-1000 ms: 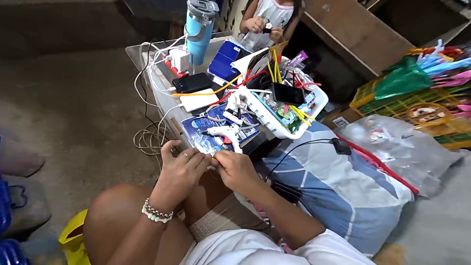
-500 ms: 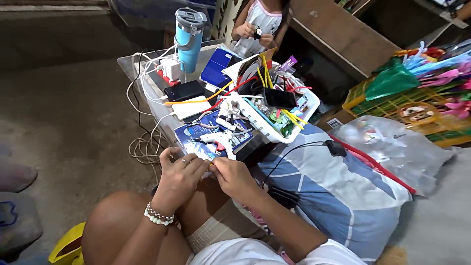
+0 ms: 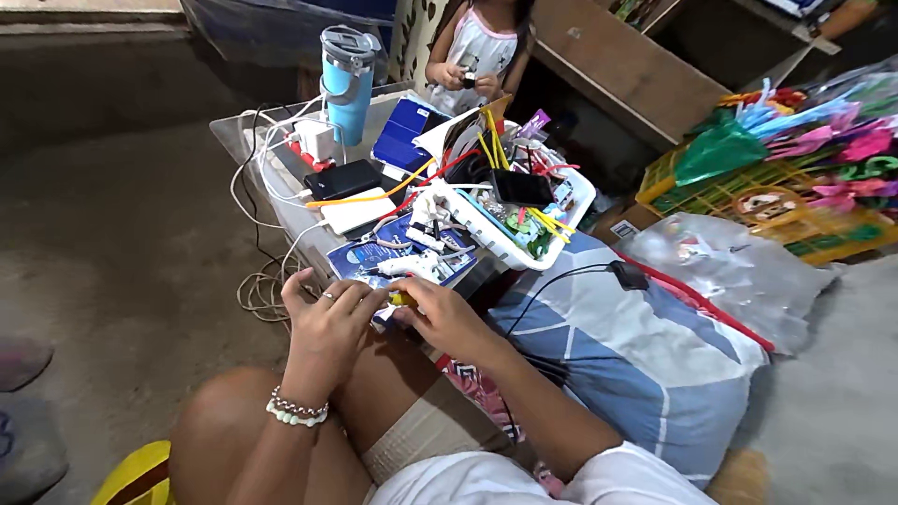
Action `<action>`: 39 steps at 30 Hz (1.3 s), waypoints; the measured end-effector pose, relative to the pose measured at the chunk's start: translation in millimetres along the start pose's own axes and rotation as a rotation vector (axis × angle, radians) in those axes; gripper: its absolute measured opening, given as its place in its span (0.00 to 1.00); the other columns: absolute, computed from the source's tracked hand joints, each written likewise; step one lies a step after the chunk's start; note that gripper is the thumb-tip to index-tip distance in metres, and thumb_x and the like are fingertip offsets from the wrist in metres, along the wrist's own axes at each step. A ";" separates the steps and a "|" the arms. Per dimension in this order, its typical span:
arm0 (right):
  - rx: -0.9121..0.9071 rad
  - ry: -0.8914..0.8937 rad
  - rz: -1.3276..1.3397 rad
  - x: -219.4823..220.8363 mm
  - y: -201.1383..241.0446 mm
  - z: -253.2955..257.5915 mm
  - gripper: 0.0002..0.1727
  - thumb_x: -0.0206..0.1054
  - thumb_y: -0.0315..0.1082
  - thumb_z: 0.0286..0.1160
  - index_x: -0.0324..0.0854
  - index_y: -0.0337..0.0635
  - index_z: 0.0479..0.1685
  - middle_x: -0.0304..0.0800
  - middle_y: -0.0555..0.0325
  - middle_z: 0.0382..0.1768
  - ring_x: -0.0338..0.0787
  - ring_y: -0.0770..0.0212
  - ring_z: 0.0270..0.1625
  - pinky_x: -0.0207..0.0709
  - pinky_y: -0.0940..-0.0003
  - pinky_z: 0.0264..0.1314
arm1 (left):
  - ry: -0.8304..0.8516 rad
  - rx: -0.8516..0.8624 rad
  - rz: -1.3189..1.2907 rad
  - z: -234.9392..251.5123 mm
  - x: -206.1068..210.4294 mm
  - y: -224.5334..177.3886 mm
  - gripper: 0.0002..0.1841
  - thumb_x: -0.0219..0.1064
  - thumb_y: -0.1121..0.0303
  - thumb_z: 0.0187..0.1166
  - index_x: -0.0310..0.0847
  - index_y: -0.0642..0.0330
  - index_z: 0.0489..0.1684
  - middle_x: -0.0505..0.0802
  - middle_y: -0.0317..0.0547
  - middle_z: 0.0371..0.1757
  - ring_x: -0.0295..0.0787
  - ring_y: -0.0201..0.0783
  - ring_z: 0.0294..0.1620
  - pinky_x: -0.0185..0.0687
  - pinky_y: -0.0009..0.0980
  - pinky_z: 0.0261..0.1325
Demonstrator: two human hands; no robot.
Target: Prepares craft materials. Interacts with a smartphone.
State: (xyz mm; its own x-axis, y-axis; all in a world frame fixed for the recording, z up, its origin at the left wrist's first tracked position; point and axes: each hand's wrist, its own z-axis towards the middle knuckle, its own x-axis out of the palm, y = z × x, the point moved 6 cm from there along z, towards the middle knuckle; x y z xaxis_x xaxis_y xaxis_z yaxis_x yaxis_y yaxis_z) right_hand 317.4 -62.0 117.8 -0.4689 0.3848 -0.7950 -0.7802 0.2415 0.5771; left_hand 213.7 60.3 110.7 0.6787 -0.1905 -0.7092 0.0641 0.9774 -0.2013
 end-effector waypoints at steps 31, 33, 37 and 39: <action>0.014 -0.391 -0.232 -38.7 -135.4 -25.7 0.08 0.77 0.34 0.72 0.95 0.48 0.47 0.89 0.49 0.56 0.84 0.44 0.60 0.74 0.45 0.66 | -0.042 -0.242 -0.060 -5.3 -13.0 35.7 0.12 0.67 0.58 0.84 0.95 0.50 0.52 0.96 0.43 0.48 0.89 0.45 0.61 0.47 0.65 0.82; 0.018 -0.406 -0.228 -33.1 -138.9 -26.1 0.12 0.78 0.34 0.70 0.94 0.48 0.51 0.88 0.48 0.57 0.83 0.43 0.59 0.74 0.45 0.64 | -0.053 -0.260 -0.093 -5.7 -11.6 36.6 0.12 0.68 0.59 0.84 0.94 0.52 0.52 0.96 0.44 0.49 0.89 0.45 0.61 0.49 0.63 0.82; 0.034 -0.482 -0.192 -32.3 -144.9 -32.2 0.17 0.79 0.36 0.69 0.91 0.44 0.57 0.86 0.44 0.60 0.83 0.42 0.64 0.76 0.48 0.69 | -0.073 -0.280 -0.120 -5.9 -11.4 38.4 0.12 0.68 0.60 0.84 0.94 0.53 0.52 0.96 0.46 0.50 0.89 0.45 0.61 0.51 0.60 0.82; 0.029 -0.500 -0.156 -31.5 -148.0 -34.6 0.14 0.78 0.34 0.71 0.92 0.43 0.55 0.87 0.44 0.59 0.83 0.43 0.64 0.75 0.49 0.69 | -0.080 -0.282 -0.132 -5.7 -11.5 38.9 0.12 0.68 0.60 0.84 0.94 0.54 0.52 0.96 0.46 0.50 0.89 0.45 0.61 0.51 0.59 0.81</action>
State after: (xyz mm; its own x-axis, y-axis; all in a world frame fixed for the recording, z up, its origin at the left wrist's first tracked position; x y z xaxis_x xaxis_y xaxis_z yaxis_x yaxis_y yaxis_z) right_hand 433.3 -140.7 50.9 -0.0878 0.7188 -0.6896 -0.8096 0.3518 0.4698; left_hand 204.2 100.0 107.2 0.7341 -0.2952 -0.6115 -0.0425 0.8788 -0.4753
